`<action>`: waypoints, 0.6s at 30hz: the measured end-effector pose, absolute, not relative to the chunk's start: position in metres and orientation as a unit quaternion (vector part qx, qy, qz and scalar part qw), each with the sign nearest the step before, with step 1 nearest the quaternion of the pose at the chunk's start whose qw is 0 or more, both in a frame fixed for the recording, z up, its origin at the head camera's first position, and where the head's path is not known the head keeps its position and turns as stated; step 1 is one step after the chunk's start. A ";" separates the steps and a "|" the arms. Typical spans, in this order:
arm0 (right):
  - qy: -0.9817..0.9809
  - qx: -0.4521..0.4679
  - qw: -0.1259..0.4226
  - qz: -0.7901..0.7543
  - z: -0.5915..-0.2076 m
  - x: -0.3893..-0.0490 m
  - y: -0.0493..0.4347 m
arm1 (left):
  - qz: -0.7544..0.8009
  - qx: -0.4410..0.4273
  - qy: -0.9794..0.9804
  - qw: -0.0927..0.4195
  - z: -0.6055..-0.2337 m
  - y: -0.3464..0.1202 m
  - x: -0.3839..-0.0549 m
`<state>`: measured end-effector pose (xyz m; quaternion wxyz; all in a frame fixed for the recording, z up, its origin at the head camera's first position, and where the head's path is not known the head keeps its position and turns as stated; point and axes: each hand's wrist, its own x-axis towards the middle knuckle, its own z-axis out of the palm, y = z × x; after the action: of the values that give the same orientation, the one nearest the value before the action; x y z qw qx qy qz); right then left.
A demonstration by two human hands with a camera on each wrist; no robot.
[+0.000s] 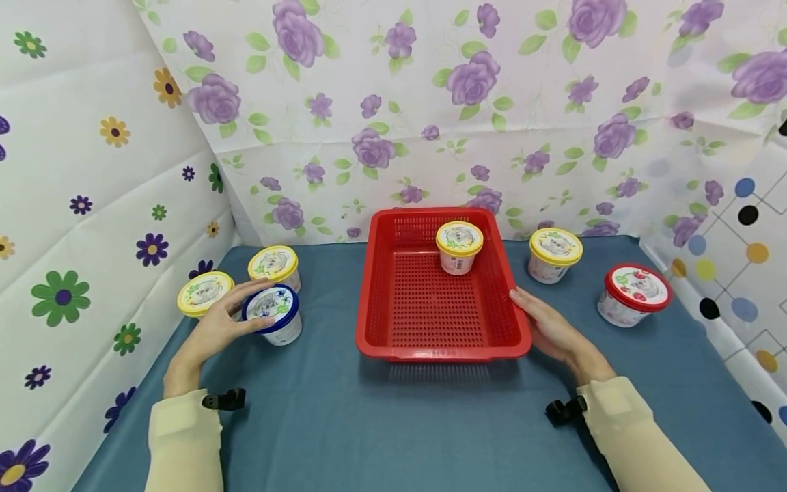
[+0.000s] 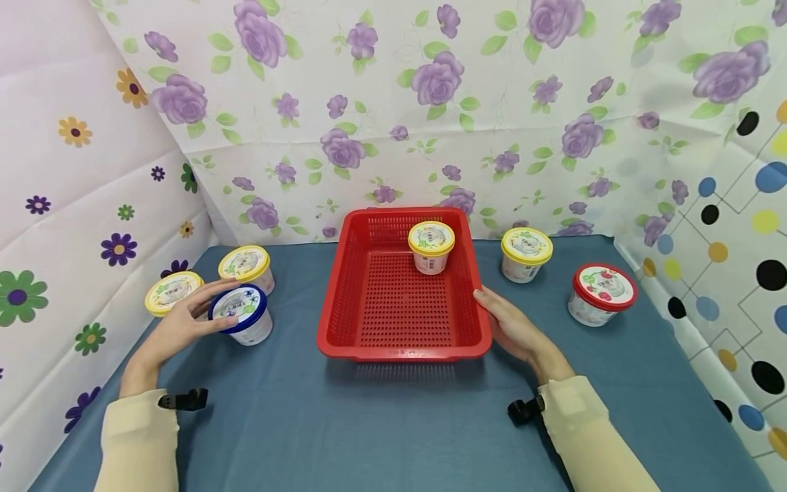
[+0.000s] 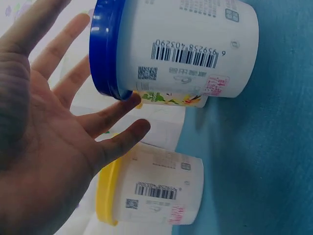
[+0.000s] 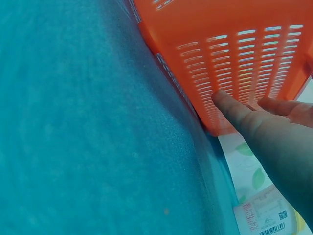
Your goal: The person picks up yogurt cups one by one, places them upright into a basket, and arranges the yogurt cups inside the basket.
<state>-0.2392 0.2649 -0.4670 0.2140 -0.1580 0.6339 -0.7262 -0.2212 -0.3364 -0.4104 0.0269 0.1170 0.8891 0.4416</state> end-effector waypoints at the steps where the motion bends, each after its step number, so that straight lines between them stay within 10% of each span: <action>1: 0.634 -0.158 0.214 -0.726 -0.467 -0.239 0.265 | 0.446 0.118 0.887 0.029 -0.412 -0.338 -0.221; 18: 0.639 -0.152 0.216 -0.722 -0.467 -0.239 0.266 | 0.492 0.141 0.856 0.072 -0.434 -0.349 -0.225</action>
<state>-0.2389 0.2660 -0.4668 0.2165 -0.1524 0.6392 -0.7220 -0.2254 -0.3485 -0.4336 0.0717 0.1412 0.8559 0.4924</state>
